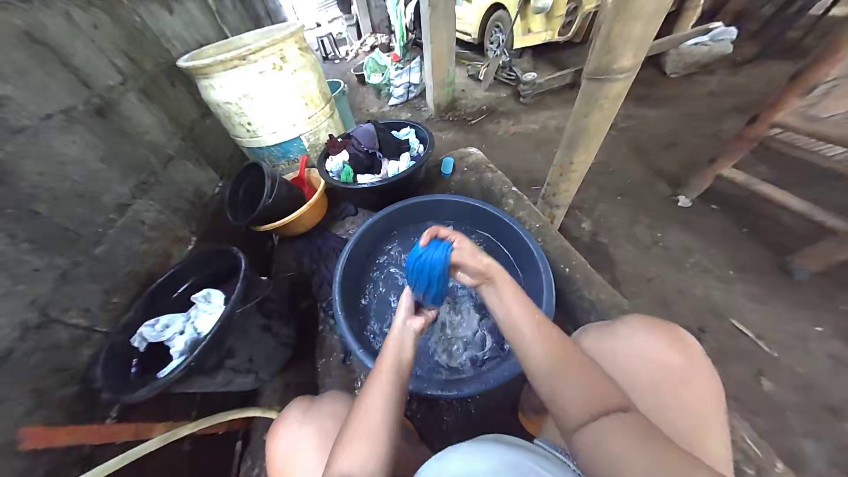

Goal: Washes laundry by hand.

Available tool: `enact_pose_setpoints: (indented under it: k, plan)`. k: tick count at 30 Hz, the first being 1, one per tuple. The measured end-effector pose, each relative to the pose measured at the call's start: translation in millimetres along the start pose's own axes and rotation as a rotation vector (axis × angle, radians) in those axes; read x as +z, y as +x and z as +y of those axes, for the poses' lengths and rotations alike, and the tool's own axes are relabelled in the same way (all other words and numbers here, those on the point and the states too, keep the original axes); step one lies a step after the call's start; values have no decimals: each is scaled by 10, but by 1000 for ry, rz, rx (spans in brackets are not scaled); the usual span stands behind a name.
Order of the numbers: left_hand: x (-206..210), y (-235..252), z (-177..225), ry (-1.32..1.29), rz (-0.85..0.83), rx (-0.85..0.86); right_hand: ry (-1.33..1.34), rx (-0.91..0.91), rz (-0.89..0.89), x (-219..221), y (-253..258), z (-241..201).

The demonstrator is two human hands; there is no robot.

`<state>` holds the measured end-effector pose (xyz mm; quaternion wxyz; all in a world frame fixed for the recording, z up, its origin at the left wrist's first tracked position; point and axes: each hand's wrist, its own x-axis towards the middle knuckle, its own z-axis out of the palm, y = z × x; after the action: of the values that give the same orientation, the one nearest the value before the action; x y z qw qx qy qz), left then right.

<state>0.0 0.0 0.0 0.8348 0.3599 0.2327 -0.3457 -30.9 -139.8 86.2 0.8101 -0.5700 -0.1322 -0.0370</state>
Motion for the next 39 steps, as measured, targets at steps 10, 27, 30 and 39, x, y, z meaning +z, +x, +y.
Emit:
enact_pose_setpoints:
  k: [10,27,30,39]
  plan:
    - [762,-74,-76,-287,-240,111,509,397,703,-428,-412,1335]
    - [299,15,99,-126,-238,198,543,-214,57,-383,215,639]
    - [410,-29,264,-96,-241,408,525,-73,315,-395,82,556]
    - [290,-205,199,1504,-452,1235,-185,731,322,-421,137,570]
